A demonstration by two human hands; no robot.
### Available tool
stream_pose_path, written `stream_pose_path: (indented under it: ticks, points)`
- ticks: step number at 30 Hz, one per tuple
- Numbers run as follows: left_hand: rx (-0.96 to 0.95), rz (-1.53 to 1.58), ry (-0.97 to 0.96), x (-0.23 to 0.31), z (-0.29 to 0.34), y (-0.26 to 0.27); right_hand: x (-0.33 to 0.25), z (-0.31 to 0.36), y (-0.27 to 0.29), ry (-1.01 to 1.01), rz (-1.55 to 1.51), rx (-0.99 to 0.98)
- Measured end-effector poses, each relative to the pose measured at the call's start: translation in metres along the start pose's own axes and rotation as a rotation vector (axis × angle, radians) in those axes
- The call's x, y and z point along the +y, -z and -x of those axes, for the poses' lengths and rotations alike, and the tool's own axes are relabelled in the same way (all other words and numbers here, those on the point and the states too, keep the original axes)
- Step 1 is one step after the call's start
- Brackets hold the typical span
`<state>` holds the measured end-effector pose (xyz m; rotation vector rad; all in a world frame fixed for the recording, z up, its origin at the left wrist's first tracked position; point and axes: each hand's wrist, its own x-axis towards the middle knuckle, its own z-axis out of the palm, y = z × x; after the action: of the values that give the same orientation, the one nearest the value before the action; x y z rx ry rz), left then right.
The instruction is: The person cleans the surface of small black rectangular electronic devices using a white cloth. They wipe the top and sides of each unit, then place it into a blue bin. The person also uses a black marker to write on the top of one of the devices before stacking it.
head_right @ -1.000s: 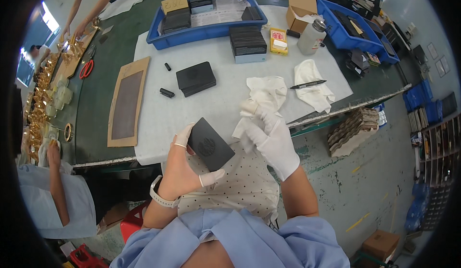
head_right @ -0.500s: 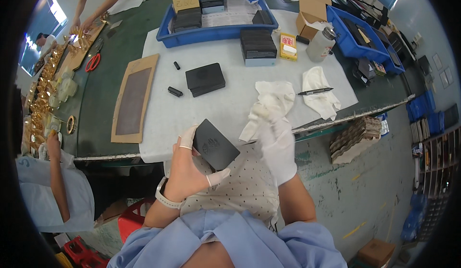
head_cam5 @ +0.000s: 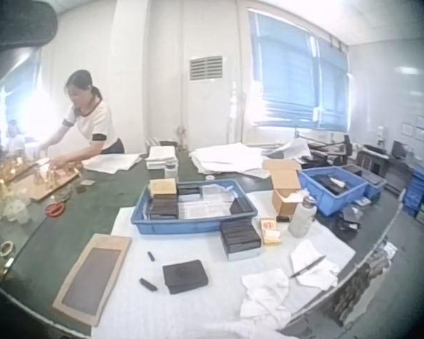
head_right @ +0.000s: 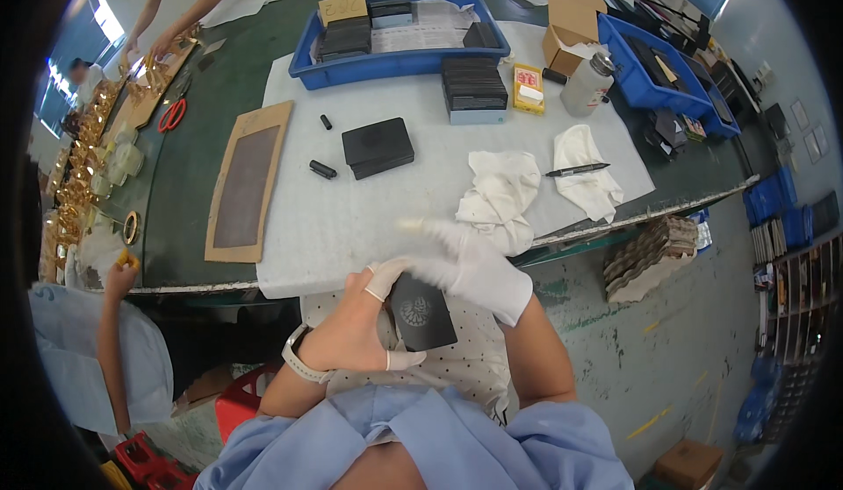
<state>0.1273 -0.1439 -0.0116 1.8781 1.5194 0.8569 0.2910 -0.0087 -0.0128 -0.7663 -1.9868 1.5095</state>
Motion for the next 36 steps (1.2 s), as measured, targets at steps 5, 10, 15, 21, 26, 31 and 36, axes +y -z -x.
stream_pose_path:
  ticks: [5, 10, 15, 21, 26, 31, 36]
  points:
    - [0.372, -0.052, 0.081, -0.027, 0.000, 0.000, -0.013, -0.003, -0.019, -0.023, -0.124, 0.378]
    - [0.520, -0.309, 0.125, -0.018, -0.002, -0.001, -0.010, -0.005, -0.038, 0.143, 0.247, 0.541]
    - [0.609, -0.241, 0.061, -0.022, 0.000, 0.000, -0.011, -0.004, -0.048, 0.252, 0.297, 0.551]
    - [0.613, -0.056, 0.007, -0.032, 0.008, 0.004, -0.021, -0.014, -0.016, -0.060, -0.252, 0.603]
    - [0.432, -0.057, -0.045, -0.022, 0.006, 0.009, -0.011, -0.027, -0.007, 0.221, 0.242, 0.278]
    - [0.504, -0.054, -0.036, -0.027, 0.014, 0.013, -0.022, -0.026, 0.005, -0.008, -0.110, 0.482]
    - [0.573, -0.111, 0.019, -0.031, 0.011, 0.014, -0.022, 0.003, -0.012, 0.655, 0.652, 0.273]
